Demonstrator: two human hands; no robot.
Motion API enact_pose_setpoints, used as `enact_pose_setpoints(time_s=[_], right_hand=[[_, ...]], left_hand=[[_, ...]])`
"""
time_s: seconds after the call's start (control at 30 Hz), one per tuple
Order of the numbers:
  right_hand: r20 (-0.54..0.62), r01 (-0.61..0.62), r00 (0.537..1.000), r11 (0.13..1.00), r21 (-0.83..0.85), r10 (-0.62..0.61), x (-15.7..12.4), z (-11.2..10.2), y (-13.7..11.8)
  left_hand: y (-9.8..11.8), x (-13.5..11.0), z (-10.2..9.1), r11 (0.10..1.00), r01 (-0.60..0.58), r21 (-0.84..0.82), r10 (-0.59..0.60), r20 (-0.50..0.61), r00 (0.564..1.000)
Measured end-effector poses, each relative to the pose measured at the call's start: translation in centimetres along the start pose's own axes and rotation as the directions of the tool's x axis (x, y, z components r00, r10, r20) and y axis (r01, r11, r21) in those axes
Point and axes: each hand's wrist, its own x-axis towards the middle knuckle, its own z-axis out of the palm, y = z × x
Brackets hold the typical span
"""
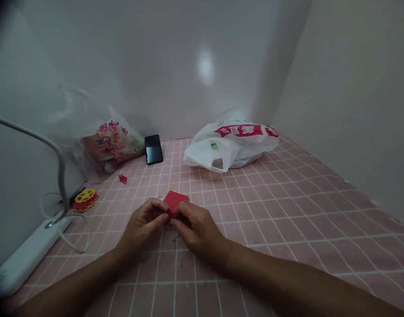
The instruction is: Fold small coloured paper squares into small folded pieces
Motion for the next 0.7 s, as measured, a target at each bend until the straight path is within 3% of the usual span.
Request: enact_pose_setpoints(time_s=[0.13,0.33,0.7], right_hand=[[-0.008,0.188,0.981,0.971,-0.146,-0.192,-0.24,0.01,0.12],[-0.015,0.343,0.929,0.876,-0.340,-0.370,-0.65,0.12,0.23],[-0.010,0.373,0.915,0.857,-0.355,-0.403,-0.56,0.11,0.53]], left_hand=[[0.18,-0.14,0.10,0.996,-0.091,0.018,0.091,-0.024,0.996],[-0.10,-0.22,0.00,0.952,-0.301,0.059,0.304,-0.042,0.952],[-0.43,-0.20,-0.16,0.908,-0.406,0.103,0.411,-0.031,0.911]])
